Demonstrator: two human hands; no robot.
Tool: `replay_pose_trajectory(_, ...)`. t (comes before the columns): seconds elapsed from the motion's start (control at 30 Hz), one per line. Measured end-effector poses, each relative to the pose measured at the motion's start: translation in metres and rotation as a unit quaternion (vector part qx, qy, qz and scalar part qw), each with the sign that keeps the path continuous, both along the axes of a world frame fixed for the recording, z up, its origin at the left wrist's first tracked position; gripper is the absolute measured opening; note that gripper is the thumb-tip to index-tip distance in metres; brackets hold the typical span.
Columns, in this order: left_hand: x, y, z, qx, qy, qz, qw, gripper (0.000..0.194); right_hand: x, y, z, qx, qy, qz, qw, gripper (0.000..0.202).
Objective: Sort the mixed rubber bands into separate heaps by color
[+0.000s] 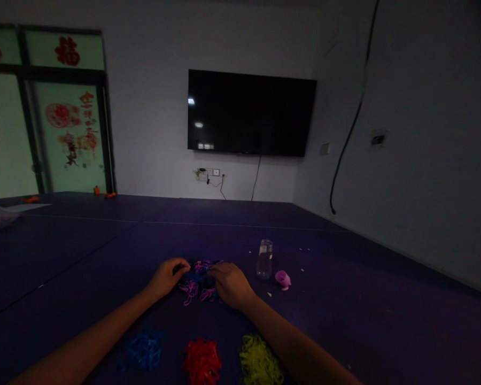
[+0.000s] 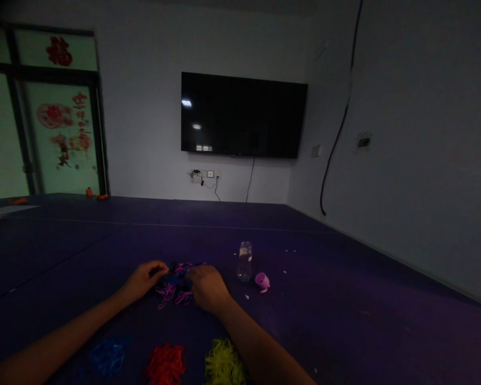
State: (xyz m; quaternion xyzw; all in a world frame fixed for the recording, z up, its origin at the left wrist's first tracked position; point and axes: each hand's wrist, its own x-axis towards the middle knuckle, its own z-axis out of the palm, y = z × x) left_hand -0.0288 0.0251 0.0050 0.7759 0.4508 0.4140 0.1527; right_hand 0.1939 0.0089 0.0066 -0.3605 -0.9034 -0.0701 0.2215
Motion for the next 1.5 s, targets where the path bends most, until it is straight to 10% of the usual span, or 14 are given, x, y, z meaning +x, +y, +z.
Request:
replay_pose_trajectory(0.4, 0.019, -0.005, 0.000, -0.162, -0.169, -0.064, 0.970, 0.019, -0.012, -0.014, 0.003, 0.049, -0.066, 0.110, 0.991, 0.041)
replay_pose_trajectory(1.5, 0.021, -0.006, -0.006, -0.186, -0.228, -0.079, 0.952, 0.016, -0.012, -0.009, 0.000, 0.058, -0.062, 0.103, 0.991, 0.041)
